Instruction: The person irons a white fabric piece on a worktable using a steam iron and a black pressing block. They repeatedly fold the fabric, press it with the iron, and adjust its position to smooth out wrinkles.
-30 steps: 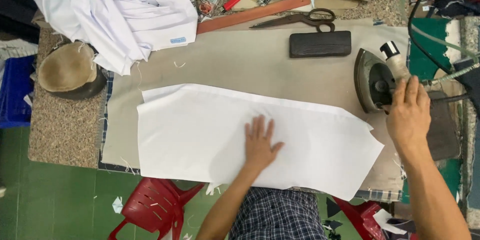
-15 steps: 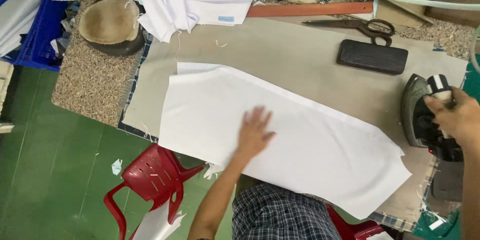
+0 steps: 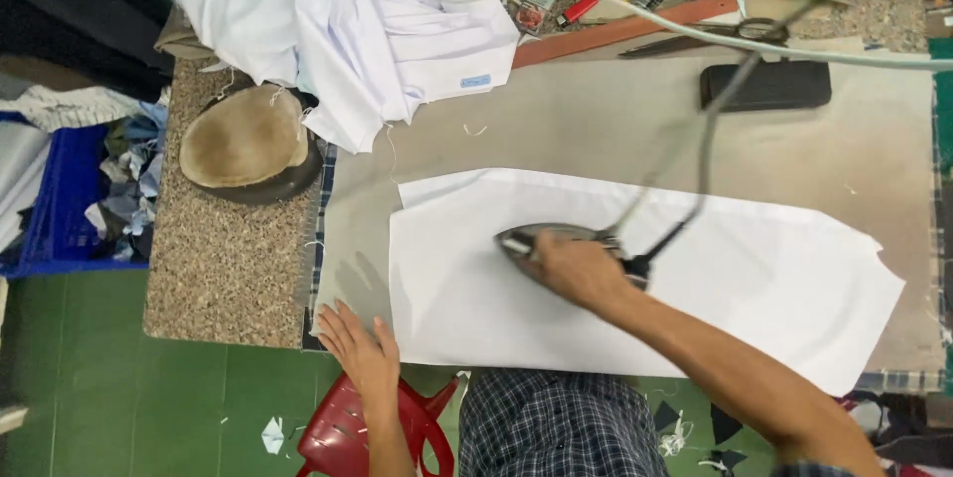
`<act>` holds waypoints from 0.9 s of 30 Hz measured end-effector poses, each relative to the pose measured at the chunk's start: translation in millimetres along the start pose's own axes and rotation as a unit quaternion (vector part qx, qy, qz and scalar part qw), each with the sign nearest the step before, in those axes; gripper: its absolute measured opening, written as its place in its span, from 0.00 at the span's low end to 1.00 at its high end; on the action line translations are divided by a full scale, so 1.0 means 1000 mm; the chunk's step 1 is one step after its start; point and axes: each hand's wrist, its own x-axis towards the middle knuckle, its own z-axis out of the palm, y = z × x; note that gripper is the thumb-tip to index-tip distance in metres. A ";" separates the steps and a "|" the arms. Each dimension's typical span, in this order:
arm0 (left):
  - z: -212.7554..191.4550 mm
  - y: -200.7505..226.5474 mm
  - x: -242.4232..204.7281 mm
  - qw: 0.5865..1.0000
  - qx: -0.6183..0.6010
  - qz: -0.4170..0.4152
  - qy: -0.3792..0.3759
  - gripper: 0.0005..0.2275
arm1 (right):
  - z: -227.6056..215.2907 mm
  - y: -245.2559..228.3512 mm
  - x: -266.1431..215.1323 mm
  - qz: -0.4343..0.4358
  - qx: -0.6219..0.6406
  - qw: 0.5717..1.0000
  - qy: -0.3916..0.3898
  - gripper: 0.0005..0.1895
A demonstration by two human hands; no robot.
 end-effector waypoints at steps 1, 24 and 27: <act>-0.005 0.009 -0.003 0.999 -0.023 0.027 0.021 0.31 | 0.032 -0.010 0.024 -0.093 -0.042 0.995 0.005 0.28; 0.111 0.163 0.057 0.936 0.011 0.305 -0.177 0.32 | 0.065 0.086 0.050 -0.069 0.039 0.952 0.297 0.22; 0.118 0.167 0.058 0.928 0.100 0.293 -0.206 0.33 | 0.044 0.132 0.026 0.004 0.070 0.944 0.321 0.23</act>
